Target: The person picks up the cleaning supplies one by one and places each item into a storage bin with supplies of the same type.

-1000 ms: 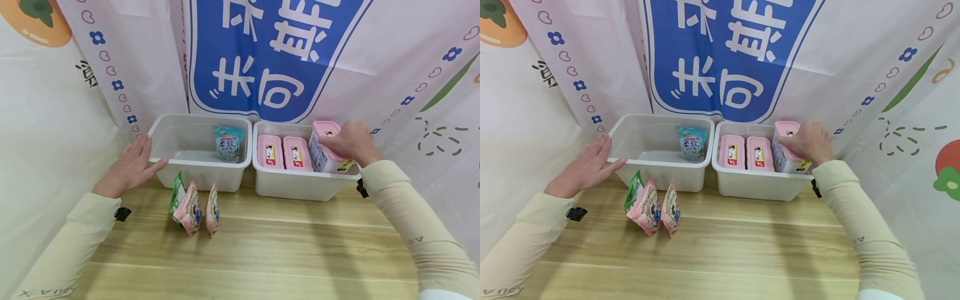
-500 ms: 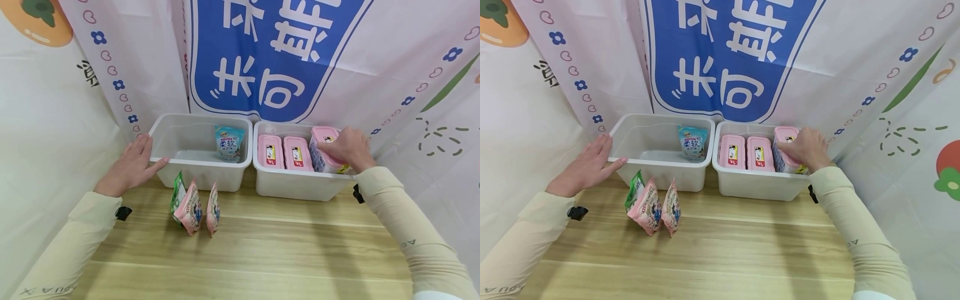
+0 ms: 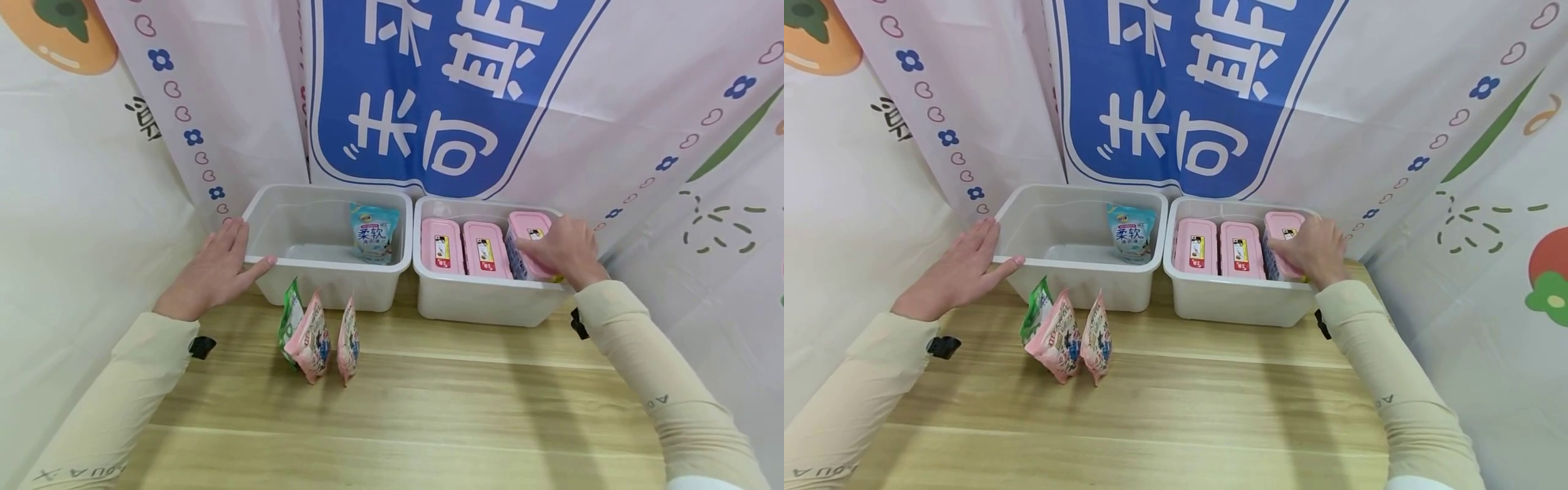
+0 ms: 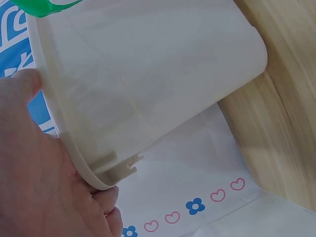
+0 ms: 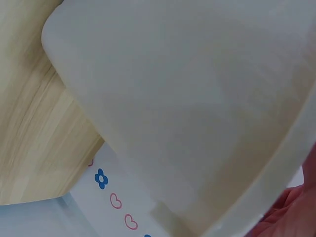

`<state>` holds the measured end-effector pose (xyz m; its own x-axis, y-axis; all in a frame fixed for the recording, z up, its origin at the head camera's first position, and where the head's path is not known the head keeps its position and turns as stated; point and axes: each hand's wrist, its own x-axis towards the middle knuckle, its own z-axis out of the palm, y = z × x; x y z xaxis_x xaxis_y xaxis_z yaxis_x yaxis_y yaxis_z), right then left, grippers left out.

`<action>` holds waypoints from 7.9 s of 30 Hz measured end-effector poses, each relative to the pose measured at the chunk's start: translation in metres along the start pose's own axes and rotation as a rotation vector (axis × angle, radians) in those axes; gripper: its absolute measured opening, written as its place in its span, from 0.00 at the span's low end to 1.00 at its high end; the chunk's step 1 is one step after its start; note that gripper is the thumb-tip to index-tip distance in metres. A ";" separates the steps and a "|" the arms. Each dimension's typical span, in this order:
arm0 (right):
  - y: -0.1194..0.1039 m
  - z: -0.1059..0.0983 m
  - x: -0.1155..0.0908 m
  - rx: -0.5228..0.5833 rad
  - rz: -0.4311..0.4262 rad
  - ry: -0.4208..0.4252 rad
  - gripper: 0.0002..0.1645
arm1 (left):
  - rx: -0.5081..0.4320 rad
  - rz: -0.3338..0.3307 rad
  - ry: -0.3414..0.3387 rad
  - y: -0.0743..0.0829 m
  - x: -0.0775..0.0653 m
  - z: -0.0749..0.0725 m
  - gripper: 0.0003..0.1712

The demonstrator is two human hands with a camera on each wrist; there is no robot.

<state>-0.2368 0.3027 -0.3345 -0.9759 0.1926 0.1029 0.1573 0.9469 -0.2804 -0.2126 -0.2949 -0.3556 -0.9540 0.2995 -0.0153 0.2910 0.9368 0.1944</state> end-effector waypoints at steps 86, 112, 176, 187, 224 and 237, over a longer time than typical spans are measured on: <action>0.002 -0.001 -0.010 0.061 0.004 -0.304 0.30 | 0.000 -0.018 -0.005 0.004 -0.001 0.000 0.60; 0.056 -0.021 -0.048 -0.044 -0.286 -0.311 0.62 | -0.006 -0.012 0.001 0.002 -0.001 0.000 0.60; 0.069 0.011 -0.058 -0.040 -0.307 -0.232 0.62 | -0.310 0.061 0.238 0.062 -0.073 -0.035 0.26; 0.070 0.014 -0.057 -0.035 -0.311 -0.224 0.62 | -0.348 0.050 0.222 0.075 -0.095 -0.012 0.25; 0.071 0.020 -0.059 0.009 -0.313 -0.165 0.61 | -0.386 -0.010 0.364 0.091 -0.089 0.043 0.11; 0.071 0.019 -0.058 0.014 -0.305 -0.172 0.61 | -0.369 -0.048 0.469 0.086 -0.086 0.046 0.09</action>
<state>-0.1722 0.3537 -0.3782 -0.9890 -0.1462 0.0222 -0.1466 0.9502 -0.2750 -0.1023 -0.2319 -0.3830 -0.9200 0.0683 0.3858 0.2828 0.7974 0.5331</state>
